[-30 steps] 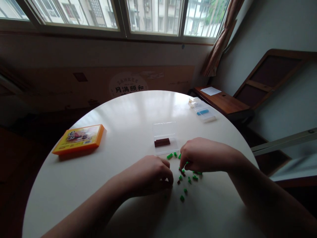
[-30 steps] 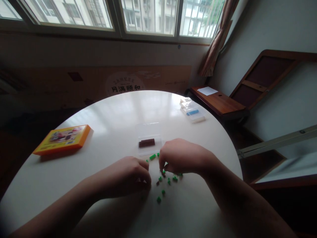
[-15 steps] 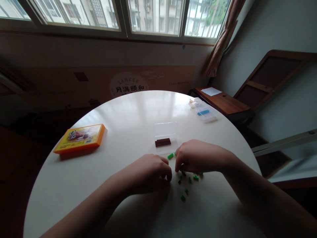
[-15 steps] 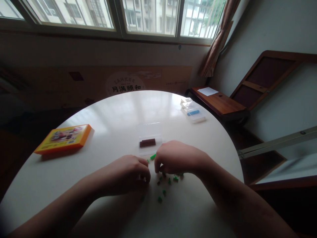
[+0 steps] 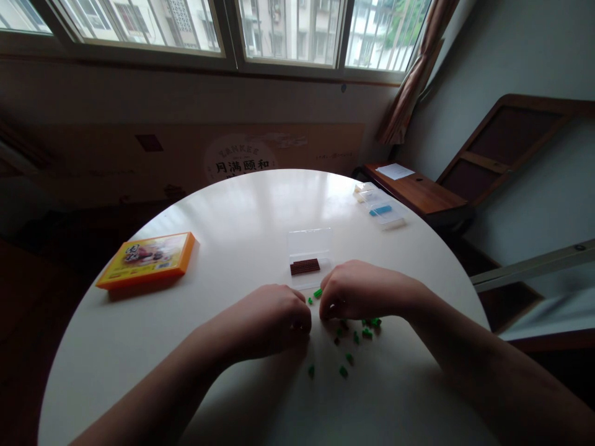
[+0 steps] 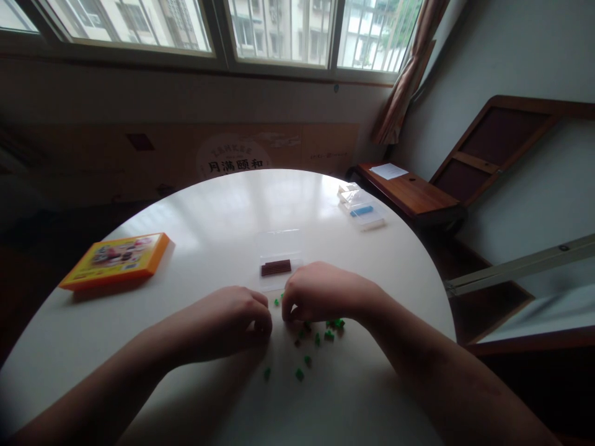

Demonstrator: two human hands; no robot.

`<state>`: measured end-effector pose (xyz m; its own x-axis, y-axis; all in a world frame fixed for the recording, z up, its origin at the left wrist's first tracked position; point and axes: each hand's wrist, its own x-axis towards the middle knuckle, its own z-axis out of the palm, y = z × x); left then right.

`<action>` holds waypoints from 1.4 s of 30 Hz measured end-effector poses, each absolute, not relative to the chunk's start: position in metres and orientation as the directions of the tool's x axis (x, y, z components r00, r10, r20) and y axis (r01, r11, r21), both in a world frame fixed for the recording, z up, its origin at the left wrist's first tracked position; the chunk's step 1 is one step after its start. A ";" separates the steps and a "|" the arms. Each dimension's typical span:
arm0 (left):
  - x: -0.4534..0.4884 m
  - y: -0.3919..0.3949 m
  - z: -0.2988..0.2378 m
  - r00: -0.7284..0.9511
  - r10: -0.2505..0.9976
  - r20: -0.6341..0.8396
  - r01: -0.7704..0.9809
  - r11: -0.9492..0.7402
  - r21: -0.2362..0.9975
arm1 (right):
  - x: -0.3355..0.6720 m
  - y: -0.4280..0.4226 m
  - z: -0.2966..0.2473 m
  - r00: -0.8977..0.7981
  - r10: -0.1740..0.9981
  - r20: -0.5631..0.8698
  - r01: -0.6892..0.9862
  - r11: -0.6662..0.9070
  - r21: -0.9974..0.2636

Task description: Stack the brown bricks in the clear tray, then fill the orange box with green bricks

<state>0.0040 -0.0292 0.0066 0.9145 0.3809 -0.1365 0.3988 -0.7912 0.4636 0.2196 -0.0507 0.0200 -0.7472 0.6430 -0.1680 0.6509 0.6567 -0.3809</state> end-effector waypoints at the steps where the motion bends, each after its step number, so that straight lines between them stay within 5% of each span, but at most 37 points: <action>1: 0.004 -0.029 0.007 0.914 0.384 -0.134 0.401 -0.795 0.456 | 0.219 -0.050 0.020 -0.746 0.644 -0.172 0.653 0.655 -0.381; 22: 0.003 -0.022 0.003 0.890 0.439 -0.125 0.448 -0.784 0.431 | 0.220 -0.052 0.014 -0.726 0.678 -0.115 0.676 0.674 -0.297; 31: 0.002 -0.022 0.000 0.905 0.417 -0.084 0.409 -0.796 0.446 | 0.256 -0.040 0.030 -0.467 0.851 0.240 0.751 0.525 -0.401; 42: 0.006 -0.027 -0.010 0.906 0.421 0.032 0.362 -0.812 0.458 | 0.236 -0.030 0.003 -0.386 0.910 0.153 0.841 0.415 -0.347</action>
